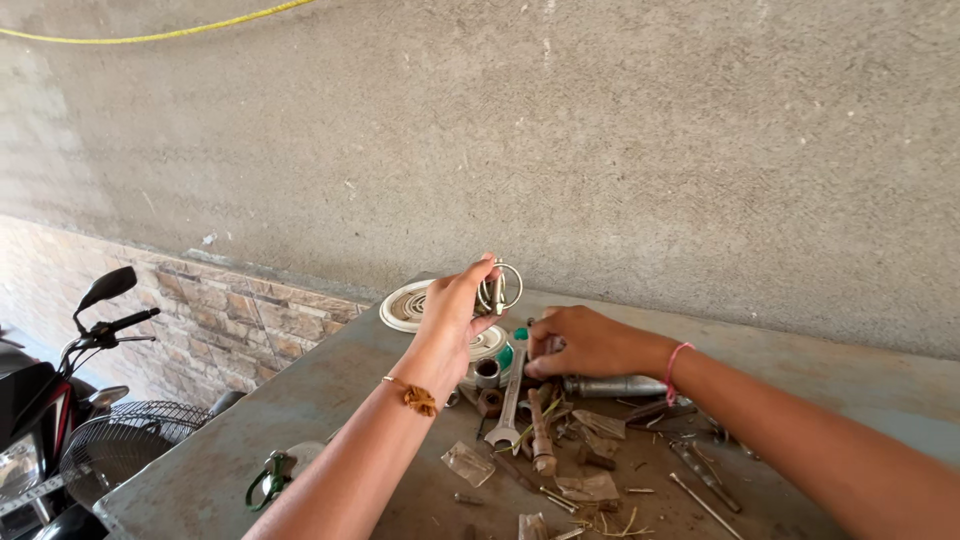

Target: The person picks up and handles various hardware items, including rings, a metal tube, and small metal parts, over a workbench and a table.

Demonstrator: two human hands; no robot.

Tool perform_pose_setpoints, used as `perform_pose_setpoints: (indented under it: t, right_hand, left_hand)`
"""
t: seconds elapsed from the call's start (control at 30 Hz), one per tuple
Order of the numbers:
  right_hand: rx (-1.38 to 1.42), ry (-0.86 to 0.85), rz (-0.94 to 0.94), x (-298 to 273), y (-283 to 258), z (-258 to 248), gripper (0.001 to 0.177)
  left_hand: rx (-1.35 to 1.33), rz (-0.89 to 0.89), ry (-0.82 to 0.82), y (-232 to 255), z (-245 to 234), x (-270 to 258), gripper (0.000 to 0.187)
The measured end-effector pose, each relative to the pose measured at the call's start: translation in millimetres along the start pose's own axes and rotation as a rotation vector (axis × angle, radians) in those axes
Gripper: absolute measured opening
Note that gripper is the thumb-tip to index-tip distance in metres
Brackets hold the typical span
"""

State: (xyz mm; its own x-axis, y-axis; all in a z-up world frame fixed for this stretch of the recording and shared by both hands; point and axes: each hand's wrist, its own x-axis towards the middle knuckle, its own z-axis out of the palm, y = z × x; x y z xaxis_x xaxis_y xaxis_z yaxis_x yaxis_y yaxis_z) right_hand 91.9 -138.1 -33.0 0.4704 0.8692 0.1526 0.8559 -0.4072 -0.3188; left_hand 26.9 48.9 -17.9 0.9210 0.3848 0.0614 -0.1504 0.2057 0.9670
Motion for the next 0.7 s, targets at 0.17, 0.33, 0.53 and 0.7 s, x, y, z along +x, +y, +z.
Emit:
perform_pose_setpoints:
  t: [0.17, 0.33, 0.53, 0.7]
  right_hand:
    - [0.003, -0.138, -0.007, -1, -6, -13, 0.032]
    - [-0.150, -0.357, 0.110, -6, -12, -24, 0.032]
    - [-0.098, -0.550, 0.170, -25, -15, -38, 0.036]
    - [-0.002, -0.731, 0.156, -37, -16, -44, 0.043]
  left_hand:
    - [-0.066, 0.010, 0.020, 7, -6, 8, 0.026]
    - [-0.160, 0.025, 0.048, 12, -13, 12, 0.023]
    - [-0.044, -0.006, 0.054, 6, -9, 8, 0.028]
    - [-0.040, -0.086, -0.033, 3, 2, -2, 0.027]
